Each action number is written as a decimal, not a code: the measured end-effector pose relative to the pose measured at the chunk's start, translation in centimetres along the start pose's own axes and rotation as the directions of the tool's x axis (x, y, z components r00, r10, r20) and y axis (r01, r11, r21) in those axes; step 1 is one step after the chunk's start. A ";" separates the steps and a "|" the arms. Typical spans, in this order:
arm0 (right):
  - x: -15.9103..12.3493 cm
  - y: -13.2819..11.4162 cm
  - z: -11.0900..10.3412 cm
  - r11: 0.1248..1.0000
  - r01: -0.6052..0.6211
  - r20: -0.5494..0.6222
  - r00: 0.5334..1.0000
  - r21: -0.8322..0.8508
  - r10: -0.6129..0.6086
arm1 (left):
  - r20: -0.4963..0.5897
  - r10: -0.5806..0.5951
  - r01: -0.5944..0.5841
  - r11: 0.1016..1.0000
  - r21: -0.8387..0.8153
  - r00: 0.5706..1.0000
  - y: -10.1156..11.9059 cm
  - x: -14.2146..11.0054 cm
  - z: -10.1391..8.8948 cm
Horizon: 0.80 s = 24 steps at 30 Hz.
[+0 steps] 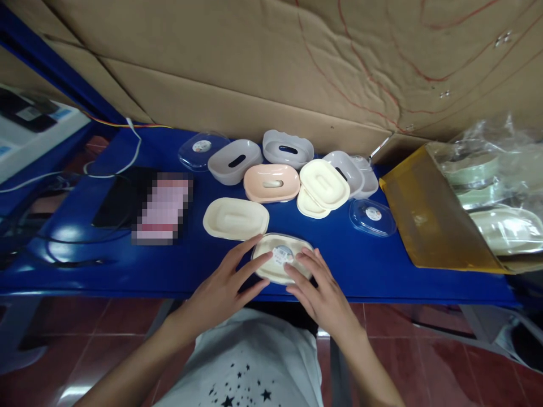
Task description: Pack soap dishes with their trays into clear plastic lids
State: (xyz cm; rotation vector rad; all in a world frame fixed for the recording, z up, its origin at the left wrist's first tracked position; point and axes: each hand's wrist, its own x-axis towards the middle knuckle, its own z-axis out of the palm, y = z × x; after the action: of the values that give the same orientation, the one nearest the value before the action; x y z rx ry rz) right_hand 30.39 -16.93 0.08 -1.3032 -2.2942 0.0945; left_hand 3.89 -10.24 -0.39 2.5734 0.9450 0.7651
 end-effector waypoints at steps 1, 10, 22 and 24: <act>-0.1 0.0 0.1 1.000 0.004 -0.007 1.000 -0.003 -0.004 | -0.001 0.006 -0.006 1.000 -0.001 1.000 0.0 0.0 0.0; -0.6 0.3 0.5 0.996 -0.050 -0.087 0.995 0.071 0.057 | 0.008 -0.027 0.027 0.999 -0.026 1.000 0.2 0.0 -0.2; -4.2 2.8 -1.2 0.887 -0.455 -0.332 0.850 -0.075 0.408 | -0.142 -0.159 0.191 0.949 0.252 0.977 -4.3 -0.1 -2.5; -4.3 2.6 -1.1 0.888 -0.447 -0.322 0.861 -0.109 0.394 | -0.134 -0.156 0.186 0.948 0.258 0.979 -4.6 -0.7 -2.4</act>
State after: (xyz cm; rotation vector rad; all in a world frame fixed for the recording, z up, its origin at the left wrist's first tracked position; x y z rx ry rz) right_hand 34.74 -19.32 -1.36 -1.7718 -1.7692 -0.1554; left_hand -0.27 -7.06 -0.67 2.6470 1.3751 0.7867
